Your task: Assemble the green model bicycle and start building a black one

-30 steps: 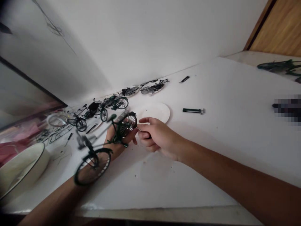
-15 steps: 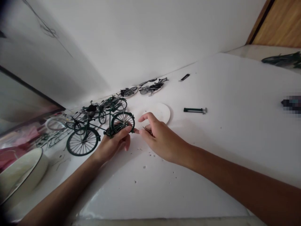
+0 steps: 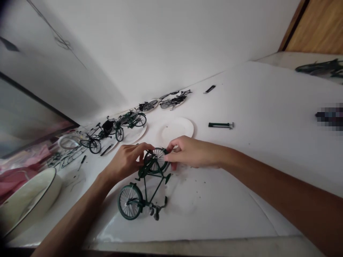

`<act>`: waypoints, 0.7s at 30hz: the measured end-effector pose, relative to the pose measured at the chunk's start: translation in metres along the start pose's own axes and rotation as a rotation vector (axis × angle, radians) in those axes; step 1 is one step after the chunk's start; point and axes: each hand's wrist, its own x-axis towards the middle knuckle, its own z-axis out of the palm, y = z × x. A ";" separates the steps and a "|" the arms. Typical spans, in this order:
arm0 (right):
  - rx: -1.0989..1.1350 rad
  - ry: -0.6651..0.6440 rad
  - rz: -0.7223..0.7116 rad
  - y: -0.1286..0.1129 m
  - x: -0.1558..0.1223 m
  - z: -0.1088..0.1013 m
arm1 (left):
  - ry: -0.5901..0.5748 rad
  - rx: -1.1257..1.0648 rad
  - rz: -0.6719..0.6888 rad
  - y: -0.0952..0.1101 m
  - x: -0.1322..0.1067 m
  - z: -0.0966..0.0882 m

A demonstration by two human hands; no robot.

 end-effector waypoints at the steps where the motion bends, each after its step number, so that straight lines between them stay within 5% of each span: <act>1: -0.021 -0.037 0.004 0.001 0.000 -0.003 | -0.025 -0.007 0.014 -0.001 0.000 0.000; 8: -0.126 -0.143 0.091 0.001 -0.007 -0.024 | -0.141 0.094 -0.074 -0.020 -0.004 -0.021; 12: -0.178 -0.351 0.186 0.003 -0.011 -0.027 | -0.114 0.211 -0.100 -0.030 0.021 -0.029; 21: -0.144 -0.332 0.114 0.010 -0.013 -0.033 | -0.207 0.325 0.043 -0.041 0.107 0.030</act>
